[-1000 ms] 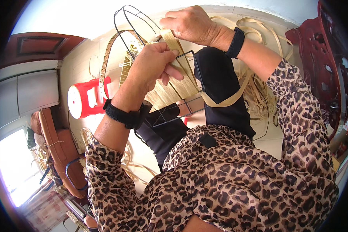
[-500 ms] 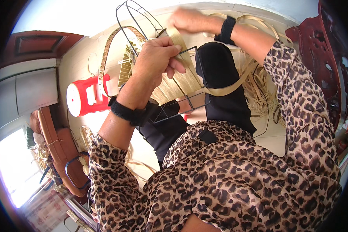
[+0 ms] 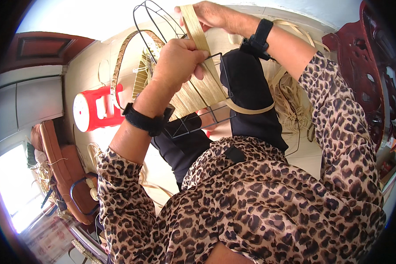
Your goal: The person weaves flexible wooden strips through a metal wire frame by hand, tucking ends and layering pieces to build up the sides.
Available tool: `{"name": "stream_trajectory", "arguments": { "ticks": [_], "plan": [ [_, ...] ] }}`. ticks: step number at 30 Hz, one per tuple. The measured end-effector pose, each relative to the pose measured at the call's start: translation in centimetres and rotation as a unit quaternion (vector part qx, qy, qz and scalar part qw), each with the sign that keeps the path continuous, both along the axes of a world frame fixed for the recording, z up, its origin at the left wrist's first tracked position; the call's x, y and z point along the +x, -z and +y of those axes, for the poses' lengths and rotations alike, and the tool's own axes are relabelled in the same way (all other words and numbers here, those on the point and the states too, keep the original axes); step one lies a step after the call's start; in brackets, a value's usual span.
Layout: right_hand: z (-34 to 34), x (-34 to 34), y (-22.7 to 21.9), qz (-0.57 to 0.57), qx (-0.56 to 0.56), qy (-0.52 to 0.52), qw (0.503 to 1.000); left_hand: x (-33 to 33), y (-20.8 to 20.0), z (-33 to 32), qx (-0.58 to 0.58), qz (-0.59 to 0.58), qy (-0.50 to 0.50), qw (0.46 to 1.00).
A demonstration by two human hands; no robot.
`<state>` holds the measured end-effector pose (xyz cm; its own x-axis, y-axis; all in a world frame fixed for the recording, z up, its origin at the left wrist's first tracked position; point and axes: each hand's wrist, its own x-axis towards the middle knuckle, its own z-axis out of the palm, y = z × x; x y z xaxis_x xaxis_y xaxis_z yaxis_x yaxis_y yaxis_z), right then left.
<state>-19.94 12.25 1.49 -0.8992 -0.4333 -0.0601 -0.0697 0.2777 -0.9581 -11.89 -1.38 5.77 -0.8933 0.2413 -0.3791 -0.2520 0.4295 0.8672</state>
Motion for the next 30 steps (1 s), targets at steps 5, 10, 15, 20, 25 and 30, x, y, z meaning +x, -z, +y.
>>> {"name": "stream_trajectory", "arguments": {
  "ticks": [5, 10, 15, 20, 25, 30],
  "plan": [
    [1.1, -0.7, 1.8, -0.108, 0.061, -0.238, 0.963, 0.1, 1.0, 0.6, -0.015, 0.061, -0.017, 0.998],
    [1.3, -0.3, 2.3, -0.152, 0.058, -0.344, 0.925, 0.8, 1.0, 0.6, -0.012, 0.088, -0.043, 0.995],
    [1.5, -1.0, 2.9, -0.267, 0.181, -0.334, 0.886, 1.5, 0.8, 0.9, -0.111, 0.259, 0.007, 0.96],
    [1.0, -0.2, 3.7, -0.326, 0.072, -0.299, 0.894, 2.1, 1.4, 0.4, -0.129, 0.416, 0.056, 0.899],
    [1.1, 0.3, 4.9, -0.353, -0.028, -0.272, 0.895, 3.0, 1.2, 0.5, -0.066, 0.345, 0.031, 0.936],
    [-0.5, -1.9, 3.4, 0.178, 0.208, -0.308, 0.911, 3.8, 1.6, 0.7, 0.004, 0.332, 0.016, 0.943]
  ]
}}
